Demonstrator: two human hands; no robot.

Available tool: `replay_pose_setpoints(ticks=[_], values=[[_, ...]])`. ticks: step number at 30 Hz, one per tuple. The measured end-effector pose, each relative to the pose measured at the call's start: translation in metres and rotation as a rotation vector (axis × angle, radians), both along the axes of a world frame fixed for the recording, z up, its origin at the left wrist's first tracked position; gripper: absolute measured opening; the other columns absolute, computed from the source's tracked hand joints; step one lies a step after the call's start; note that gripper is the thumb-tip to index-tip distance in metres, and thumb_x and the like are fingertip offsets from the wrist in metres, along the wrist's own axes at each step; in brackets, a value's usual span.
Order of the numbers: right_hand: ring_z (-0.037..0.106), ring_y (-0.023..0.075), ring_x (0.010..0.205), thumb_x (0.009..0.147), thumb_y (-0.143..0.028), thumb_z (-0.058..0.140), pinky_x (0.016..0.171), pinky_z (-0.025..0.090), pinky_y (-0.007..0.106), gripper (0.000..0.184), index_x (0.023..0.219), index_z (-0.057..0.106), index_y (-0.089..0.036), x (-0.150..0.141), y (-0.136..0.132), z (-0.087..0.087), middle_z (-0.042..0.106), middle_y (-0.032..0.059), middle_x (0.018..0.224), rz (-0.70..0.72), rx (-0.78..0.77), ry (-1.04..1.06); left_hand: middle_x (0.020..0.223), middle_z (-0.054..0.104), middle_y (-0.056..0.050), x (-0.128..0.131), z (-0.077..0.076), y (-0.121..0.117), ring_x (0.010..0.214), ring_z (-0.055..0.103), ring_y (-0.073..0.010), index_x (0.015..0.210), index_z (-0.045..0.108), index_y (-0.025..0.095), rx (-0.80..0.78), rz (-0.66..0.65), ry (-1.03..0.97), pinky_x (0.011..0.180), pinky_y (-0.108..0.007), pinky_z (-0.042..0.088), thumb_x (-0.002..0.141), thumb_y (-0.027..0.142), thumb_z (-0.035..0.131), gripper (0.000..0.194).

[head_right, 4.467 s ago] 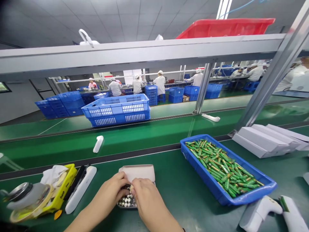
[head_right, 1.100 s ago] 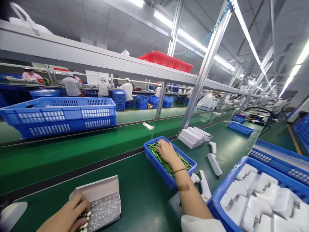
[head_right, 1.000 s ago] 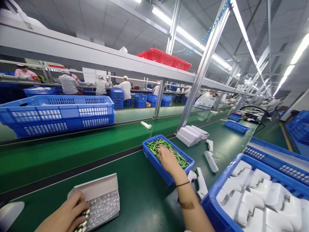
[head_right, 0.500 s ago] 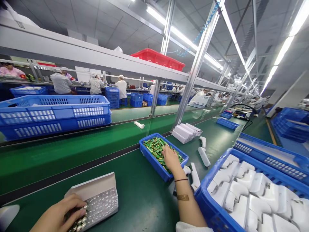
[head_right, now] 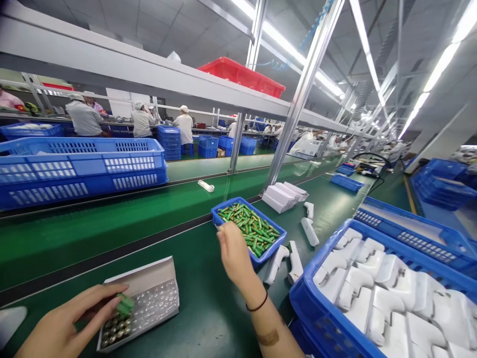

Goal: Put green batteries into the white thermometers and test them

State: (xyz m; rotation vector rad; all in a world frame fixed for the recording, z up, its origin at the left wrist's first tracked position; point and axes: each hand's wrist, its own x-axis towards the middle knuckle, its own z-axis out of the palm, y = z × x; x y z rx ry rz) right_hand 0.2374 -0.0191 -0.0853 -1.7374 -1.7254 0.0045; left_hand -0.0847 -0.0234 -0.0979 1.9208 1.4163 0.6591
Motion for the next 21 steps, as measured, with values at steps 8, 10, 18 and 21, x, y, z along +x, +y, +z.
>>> replay_pose_setpoints(ticks=[8,10,18,21], values=[[0.028,0.0085,0.054,0.094,-0.051,0.04,0.05,0.021,0.024,0.043,0.067,0.042,-0.018,-0.108,-0.026,0.001,0.03,-0.0057,0.058,0.768,-0.382,0.695,0.083,0.074,-0.008,0.019,0.034,-0.009,0.075,0.069,-0.0209,0.085,0.07,0.015,-0.192,0.191,-0.62,0.069,-0.026,0.057,0.063,0.04,0.077,0.034],[0.027,0.0085,0.054,0.094,-0.05,0.042,0.05,0.02,0.024,0.043,0.065,0.043,-0.018,-0.115,-0.026,-0.006,0.03,-0.0056,0.058,0.773,-0.44,0.731,0.078,0.073,-0.007,0.02,0.035,-0.01,0.07,0.068,-0.0182,0.084,0.071,0.014,-0.197,0.224,-0.71,0.066,-0.025,0.056,0.06,0.037,0.08,0.034],[0.028,0.0094,0.057,0.093,-0.046,0.043,0.052,0.021,0.024,0.042,0.064,0.042,-0.017,-0.117,-0.027,-0.012,0.032,-0.0044,0.059,0.781,-0.463,0.735,0.069,0.071,-0.005,0.026,0.035,-0.013,0.06,0.063,-0.0129,0.079,0.071,0.014,-0.278,0.21,-0.815,0.061,-0.022,0.054,0.055,0.032,0.084,0.033],[0.029,0.0097,0.057,0.093,-0.046,0.043,0.053,0.023,0.024,0.04,0.065,0.044,-0.017,-0.116,-0.029,-0.009,0.033,-0.0042,0.06,0.802,-0.451,0.762,0.07,0.071,-0.005,0.027,0.034,-0.014,0.064,0.064,-0.0149,0.081,0.071,0.014,-0.248,0.195,-0.76,0.062,-0.023,0.054,0.058,0.03,0.081,0.029]])
